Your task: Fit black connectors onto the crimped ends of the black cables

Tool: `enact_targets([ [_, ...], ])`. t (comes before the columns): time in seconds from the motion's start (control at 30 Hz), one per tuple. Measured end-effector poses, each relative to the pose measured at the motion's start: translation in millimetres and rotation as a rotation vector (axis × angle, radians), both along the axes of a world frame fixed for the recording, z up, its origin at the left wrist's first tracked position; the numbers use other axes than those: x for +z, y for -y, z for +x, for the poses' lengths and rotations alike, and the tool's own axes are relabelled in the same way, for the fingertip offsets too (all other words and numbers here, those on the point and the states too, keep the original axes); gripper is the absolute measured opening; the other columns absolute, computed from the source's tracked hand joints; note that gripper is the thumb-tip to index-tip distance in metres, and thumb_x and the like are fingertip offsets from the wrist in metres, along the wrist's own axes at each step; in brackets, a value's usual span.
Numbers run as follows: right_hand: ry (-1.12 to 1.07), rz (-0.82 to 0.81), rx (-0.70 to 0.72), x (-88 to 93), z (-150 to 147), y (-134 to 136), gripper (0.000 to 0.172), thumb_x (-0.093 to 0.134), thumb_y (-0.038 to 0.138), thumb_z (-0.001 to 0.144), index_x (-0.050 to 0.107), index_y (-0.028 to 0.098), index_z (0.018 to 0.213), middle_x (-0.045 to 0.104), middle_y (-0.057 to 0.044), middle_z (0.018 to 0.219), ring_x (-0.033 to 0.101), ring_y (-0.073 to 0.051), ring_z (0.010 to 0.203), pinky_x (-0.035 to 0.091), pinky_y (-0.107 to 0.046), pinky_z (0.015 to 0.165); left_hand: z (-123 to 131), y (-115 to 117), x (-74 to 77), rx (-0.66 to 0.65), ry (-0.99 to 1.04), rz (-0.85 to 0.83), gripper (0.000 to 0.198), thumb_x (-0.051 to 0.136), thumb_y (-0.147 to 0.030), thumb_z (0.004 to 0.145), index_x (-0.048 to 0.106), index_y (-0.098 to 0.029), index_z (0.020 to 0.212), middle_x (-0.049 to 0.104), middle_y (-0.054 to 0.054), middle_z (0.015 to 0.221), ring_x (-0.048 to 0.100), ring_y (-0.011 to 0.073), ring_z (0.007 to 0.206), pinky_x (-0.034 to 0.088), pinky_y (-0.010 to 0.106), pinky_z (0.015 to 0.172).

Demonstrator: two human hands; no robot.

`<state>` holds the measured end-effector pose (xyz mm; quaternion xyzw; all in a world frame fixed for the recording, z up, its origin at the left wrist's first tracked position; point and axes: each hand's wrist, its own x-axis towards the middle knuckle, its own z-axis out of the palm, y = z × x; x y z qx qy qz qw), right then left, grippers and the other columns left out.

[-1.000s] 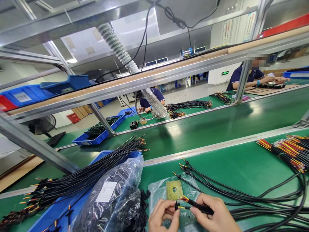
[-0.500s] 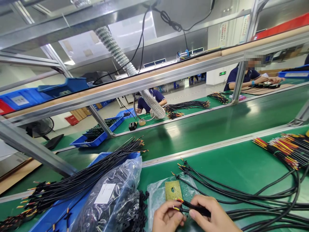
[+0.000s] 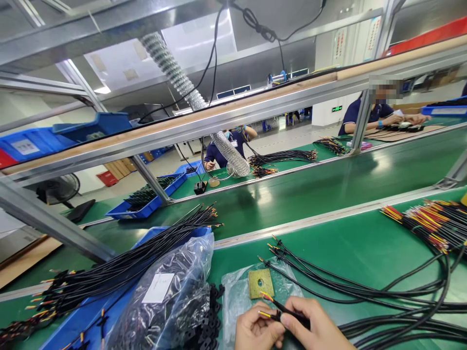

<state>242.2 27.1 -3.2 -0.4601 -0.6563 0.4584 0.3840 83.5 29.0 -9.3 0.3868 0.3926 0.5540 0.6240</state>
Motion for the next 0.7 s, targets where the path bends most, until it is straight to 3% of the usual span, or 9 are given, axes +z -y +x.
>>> enact_targets([
  [0.5,-0.212,-0.23,0.067,-2.4,-2,-4,0.064,0.049,0.083,0.085,0.044,0.021,0.068,0.045,0.003,0.063,0.042,-0.014,0.061,0.031,-0.028,0.059,2,-2,-12.2,0.042,-0.046,0.07,0.03,0.095,-0.045,0.062,0.082,-0.018,0.069,0.069,0.004,0.073,0.066,0.0126,0.045,0.054,0.02,0.041],
  [0.7,-0.334,-0.298,0.021,-3.9,2,-13,0.063,0.059,0.082,0.081,0.044,0.022,0.069,0.039,0.007,0.06,0.03,-0.009,0.052,0.023,-0.023,0.049,-5,-3,-11.8,0.072,-0.069,-0.004,0.048,0.092,-0.057,0.062,0.084,-0.022,0.095,0.077,0.008,0.082,0.067,0.0129,0.049,0.052,0.019,0.042],
])
